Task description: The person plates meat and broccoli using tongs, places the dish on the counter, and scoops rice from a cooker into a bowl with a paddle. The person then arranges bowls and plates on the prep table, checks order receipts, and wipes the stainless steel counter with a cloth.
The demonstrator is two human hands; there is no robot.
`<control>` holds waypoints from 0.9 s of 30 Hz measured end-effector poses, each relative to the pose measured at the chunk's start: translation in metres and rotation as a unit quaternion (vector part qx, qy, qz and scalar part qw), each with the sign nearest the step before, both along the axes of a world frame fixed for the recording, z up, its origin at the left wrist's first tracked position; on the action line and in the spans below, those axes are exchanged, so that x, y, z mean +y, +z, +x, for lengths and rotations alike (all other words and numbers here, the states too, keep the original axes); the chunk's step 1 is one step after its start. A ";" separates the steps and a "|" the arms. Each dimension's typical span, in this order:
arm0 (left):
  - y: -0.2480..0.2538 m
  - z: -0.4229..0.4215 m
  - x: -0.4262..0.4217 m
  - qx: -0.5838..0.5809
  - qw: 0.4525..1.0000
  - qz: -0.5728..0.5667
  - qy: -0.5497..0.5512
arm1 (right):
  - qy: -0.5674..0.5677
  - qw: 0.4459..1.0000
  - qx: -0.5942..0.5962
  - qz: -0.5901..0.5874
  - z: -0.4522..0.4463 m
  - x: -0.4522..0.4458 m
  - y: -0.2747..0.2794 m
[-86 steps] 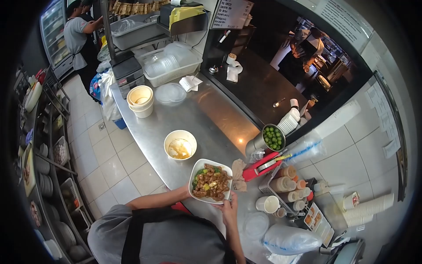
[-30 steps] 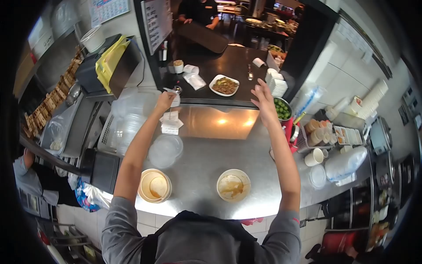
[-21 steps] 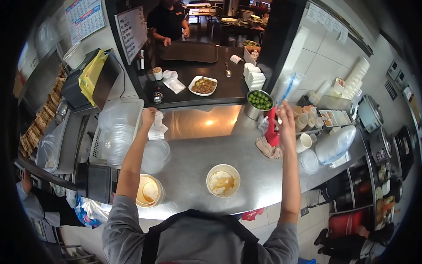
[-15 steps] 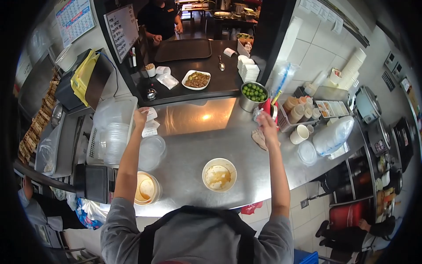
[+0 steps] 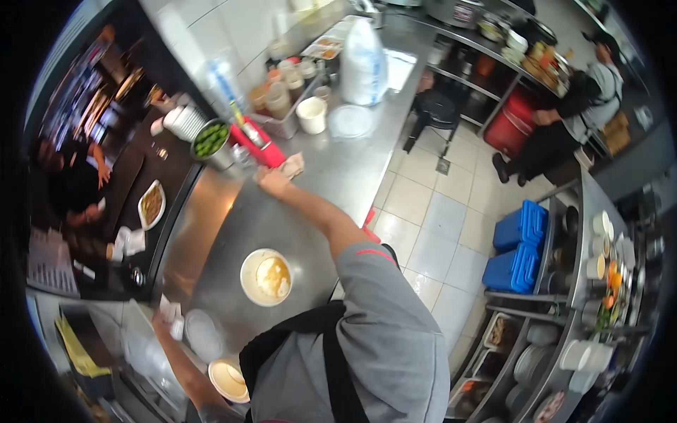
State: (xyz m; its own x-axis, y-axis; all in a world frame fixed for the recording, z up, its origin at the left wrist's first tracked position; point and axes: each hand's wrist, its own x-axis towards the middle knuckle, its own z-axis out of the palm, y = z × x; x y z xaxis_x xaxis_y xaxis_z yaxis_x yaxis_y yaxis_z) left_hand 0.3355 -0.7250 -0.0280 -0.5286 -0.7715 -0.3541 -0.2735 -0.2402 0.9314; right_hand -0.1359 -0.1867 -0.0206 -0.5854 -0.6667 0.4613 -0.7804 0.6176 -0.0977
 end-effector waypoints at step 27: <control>-0.002 -0.584 0.777 -0.216 0.834 -0.499 -0.091 | -0.218 0.868 -0.388 -0.219 -0.192 0.330 -0.011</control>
